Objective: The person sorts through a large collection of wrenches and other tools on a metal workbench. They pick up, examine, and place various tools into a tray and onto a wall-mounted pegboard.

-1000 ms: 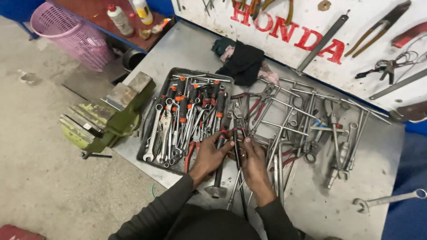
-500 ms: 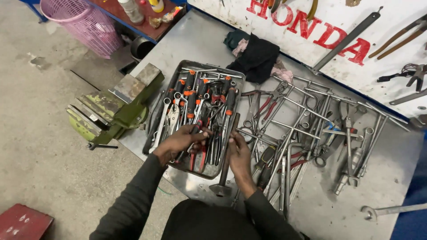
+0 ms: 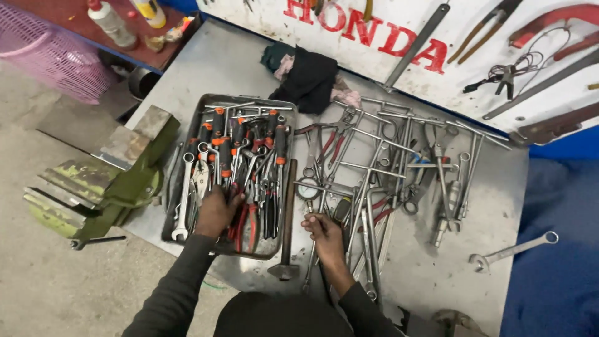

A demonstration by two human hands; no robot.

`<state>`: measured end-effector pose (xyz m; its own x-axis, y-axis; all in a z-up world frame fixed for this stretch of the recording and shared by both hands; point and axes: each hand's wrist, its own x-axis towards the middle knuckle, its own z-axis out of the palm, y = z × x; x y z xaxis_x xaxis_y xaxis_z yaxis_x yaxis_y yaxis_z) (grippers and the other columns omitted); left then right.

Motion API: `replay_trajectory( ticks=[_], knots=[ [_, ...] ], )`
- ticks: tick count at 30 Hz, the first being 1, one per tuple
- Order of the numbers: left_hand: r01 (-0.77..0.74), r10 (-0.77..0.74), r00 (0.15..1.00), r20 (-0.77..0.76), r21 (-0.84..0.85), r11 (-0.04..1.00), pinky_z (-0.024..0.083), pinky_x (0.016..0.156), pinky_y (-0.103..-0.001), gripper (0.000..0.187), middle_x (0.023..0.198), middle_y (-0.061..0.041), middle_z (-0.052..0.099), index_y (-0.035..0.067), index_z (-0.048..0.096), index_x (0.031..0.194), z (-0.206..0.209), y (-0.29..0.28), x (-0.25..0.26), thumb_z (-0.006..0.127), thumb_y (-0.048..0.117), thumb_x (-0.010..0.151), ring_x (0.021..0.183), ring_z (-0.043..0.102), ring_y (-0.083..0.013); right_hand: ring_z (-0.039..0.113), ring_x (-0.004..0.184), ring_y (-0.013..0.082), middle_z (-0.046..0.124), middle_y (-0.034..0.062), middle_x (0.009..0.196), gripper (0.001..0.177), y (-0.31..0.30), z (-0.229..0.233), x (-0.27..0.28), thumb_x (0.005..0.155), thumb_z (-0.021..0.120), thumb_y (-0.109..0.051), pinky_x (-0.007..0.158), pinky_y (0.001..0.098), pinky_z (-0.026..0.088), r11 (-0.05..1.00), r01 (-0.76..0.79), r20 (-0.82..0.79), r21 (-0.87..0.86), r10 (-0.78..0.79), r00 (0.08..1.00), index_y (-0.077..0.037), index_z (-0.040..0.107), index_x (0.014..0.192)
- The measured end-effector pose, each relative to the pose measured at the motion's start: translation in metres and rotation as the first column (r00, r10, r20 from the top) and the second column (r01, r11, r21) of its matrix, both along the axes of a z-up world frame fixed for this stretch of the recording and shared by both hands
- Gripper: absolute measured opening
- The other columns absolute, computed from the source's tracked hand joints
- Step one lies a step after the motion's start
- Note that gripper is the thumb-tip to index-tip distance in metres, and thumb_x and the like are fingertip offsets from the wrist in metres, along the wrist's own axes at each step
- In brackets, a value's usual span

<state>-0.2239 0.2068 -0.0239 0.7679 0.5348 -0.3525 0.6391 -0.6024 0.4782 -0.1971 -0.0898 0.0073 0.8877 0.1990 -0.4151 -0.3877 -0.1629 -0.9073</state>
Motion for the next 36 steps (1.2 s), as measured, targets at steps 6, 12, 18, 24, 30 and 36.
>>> replay_trajectory(
  ticks=[6, 12, 18, 24, 30, 36],
  knots=[
    [-0.031, -0.029, 0.990, 0.138, 0.411, 0.911, 0.054, 0.085, -0.058, 0.075, 0.119, -0.029, 0.050, -0.003, 0.046, 0.132, 0.061, -0.035, -0.016, 0.060, 0.059, 0.091, 0.107, 0.059, -0.0544, 0.070, 0.096, 0.0244, 0.075, 0.0134, 0.098, 0.032, -0.024, -0.014, -0.003, 0.102, 0.055, -0.034, 0.085, 0.0392, 0.054, 0.999, 0.030, 0.005, 0.016, -0.030, 1.000, -0.009, 0.071, 0.112],
    [-0.044, -0.118, 0.963, 0.242, 0.573, 0.818, 0.043, 0.099, -0.061, 0.070, 0.153, -0.027, 0.038, 0.008, 0.039, 0.152, 0.052, -0.067, -0.008, 0.055, 0.046, 0.096, 0.140, 0.039, -0.0433, 0.069, 0.087, 0.0173, 0.074, 0.0090, 0.091, 0.028, -0.036, 0.022, 0.000, 0.101, 0.055, -0.028, 0.079, 0.0297, 0.057, 0.993, 0.115, -0.029, -0.006, -0.115, 0.993, -0.007, 0.073, 0.108],
    [0.039, -0.095, 0.991, 0.091, 0.480, 0.876, 0.036, 0.108, -0.060, 0.077, 0.159, -0.025, 0.032, 0.014, 0.029, 0.157, 0.046, -0.065, -0.002, 0.046, 0.056, 0.095, 0.147, 0.030, -0.0408, 0.065, 0.073, 0.0169, 0.070, 0.0103, 0.083, 0.023, -0.081, 0.068, 0.035, 0.098, 0.059, -0.019, 0.064, 0.0271, 0.055, 0.945, 0.326, 0.181, -0.006, -0.319, 0.930, -0.001, 0.071, 0.107],
    [-0.113, 0.112, 0.993, 0.026, 0.404, 0.908, 0.026, 0.112, -0.060, 0.074, 0.164, -0.021, 0.020, 0.021, 0.016, 0.161, 0.024, -0.064, 0.010, 0.036, 0.057, 0.099, 0.151, 0.019, -0.0368, 0.072, 0.085, 0.0306, 0.073, 0.0148, 0.090, 0.011, -0.200, 0.057, 0.156, 0.098, 0.067, -0.010, 0.076, 0.0414, 0.055, 0.604, 0.565, 0.597, -0.562, -0.176, 0.783, -0.006, 0.071, 0.107],
    [-0.066, -0.046, 0.983, 0.175, 0.581, 0.811, 0.026, 0.112, -0.062, 0.074, 0.158, -0.027, 0.034, 0.014, 0.031, 0.159, 0.037, -0.062, 0.021, 0.037, 0.058, 0.100, 0.147, 0.029, -0.0452, 0.058, 0.121, 0.0380, 0.054, 0.0114, 0.137, 0.045, -0.265, 0.018, 0.256, 0.091, 0.070, -0.020, 0.093, 0.0561, 0.054, 0.368, 0.134, 0.231, -0.920, 0.234, 0.944, -0.025, 0.060, 0.135],
    [-0.127, -0.064, 0.965, 0.254, 0.667, 0.734, 0.031, 0.109, -0.060, 0.076, 0.155, -0.026, 0.044, 0.012, 0.040, 0.157, 0.034, -0.063, 0.026, 0.042, 0.061, 0.099, 0.143, 0.038, -0.0456, 0.062, 0.113, 0.0412, 0.053, 0.0101, 0.134, 0.043, -0.267, -0.010, 0.292, 0.083, 0.076, -0.031, 0.088, 0.0593, 0.056, 0.144, -0.008, 0.032, -0.989, 0.271, 0.962, -0.014, 0.070, 0.121]
  ],
)
